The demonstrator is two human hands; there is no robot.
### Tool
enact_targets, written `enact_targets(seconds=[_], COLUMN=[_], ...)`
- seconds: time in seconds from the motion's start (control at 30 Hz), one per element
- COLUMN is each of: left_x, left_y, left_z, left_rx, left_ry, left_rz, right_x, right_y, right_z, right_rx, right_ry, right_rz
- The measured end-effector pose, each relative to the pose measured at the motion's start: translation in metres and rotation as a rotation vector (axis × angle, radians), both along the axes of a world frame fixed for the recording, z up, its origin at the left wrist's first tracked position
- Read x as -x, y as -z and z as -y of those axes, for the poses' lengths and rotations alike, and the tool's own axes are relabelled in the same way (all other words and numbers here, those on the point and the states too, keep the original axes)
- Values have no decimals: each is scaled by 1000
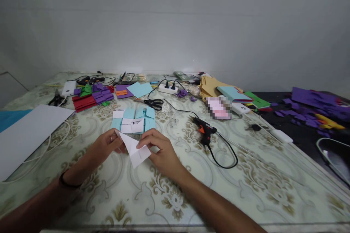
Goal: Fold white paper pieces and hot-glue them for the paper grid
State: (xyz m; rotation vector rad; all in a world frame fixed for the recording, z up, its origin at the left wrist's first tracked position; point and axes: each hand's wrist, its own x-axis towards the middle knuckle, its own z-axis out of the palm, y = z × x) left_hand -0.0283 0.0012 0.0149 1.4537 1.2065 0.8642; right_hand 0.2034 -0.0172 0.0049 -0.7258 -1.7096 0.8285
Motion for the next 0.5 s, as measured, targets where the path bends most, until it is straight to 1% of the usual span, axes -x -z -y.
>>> enact_targets(seconds=[0.03,0.13,0.17,0.2,0.27,0.33,0.4,0.5], left_x=[0,-1,-2,-2,-3,-4,-5,-6], left_y=[1,0,0,-2,-4,-6,-6,-5], left_z=[0,-2,-2,-1,0,1,3,4], left_rx=[19,61,78,97,125,137,144,159], left_ry=[-12,-105,-109,-87,-3,53,51,36], left_rz=[21,99,114,129,194,323,426,400], right_x=[0,1,1,2,2,2,3,5], right_y=[-1,-2,-3,-4,-5,-5,-5,-4], right_z=[1,4,4,5,6,5,5,5], right_rx=[-18,-68,-82,-95,-119,-143,-170,-196], right_ry=[0,-3,-7,-10,-13,-22,-59,-131], right_rz=[15,57,69,80,99,114,138,201])
